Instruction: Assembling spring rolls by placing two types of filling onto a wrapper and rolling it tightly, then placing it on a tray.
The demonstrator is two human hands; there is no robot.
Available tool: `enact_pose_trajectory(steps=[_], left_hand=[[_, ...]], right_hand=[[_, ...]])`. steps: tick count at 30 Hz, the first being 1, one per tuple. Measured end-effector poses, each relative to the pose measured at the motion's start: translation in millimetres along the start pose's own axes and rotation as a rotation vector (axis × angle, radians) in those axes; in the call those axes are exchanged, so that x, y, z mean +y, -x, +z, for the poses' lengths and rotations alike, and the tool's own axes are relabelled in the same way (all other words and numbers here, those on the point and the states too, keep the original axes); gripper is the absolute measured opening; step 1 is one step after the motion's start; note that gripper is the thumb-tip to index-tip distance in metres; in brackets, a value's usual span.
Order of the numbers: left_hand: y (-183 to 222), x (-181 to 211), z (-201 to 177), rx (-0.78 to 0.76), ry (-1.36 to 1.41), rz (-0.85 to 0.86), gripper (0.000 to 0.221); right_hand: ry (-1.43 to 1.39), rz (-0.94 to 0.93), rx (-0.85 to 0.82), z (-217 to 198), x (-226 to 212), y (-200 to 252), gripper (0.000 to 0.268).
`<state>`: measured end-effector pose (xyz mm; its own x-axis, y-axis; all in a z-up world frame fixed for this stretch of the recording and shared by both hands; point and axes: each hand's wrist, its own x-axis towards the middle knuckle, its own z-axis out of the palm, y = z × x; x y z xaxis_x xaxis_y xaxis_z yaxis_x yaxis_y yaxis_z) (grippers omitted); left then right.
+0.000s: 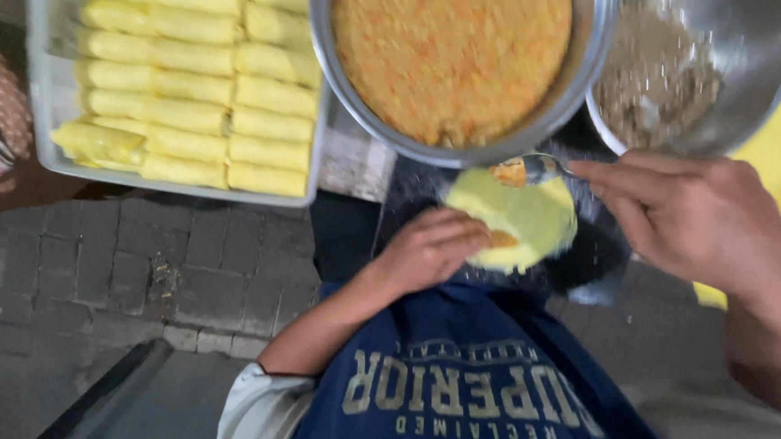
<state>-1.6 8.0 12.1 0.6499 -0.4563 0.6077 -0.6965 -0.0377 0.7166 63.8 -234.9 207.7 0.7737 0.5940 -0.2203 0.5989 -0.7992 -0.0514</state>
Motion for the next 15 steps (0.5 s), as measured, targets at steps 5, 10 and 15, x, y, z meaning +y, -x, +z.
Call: enact_pose_trajectory(steps=[5, 10, 15], left_hand=[[-9, 10, -18, 0.116, -0.13, -0.043, 0.01], [-22, 23, -19, 0.051, -0.24, 0.082, 0.01], [-21, 31, 11, 0.037, -0.425, 0.123, 0.011]], right_hand=[[-0.159, 0.112, -0.029, 56, -21, 43, 0.028], [-0.019, 0.178, -0.067, 88, -40, 56, 0.033], [-0.104, 0.17, 0.065, 63, -58, 53, 0.025]])
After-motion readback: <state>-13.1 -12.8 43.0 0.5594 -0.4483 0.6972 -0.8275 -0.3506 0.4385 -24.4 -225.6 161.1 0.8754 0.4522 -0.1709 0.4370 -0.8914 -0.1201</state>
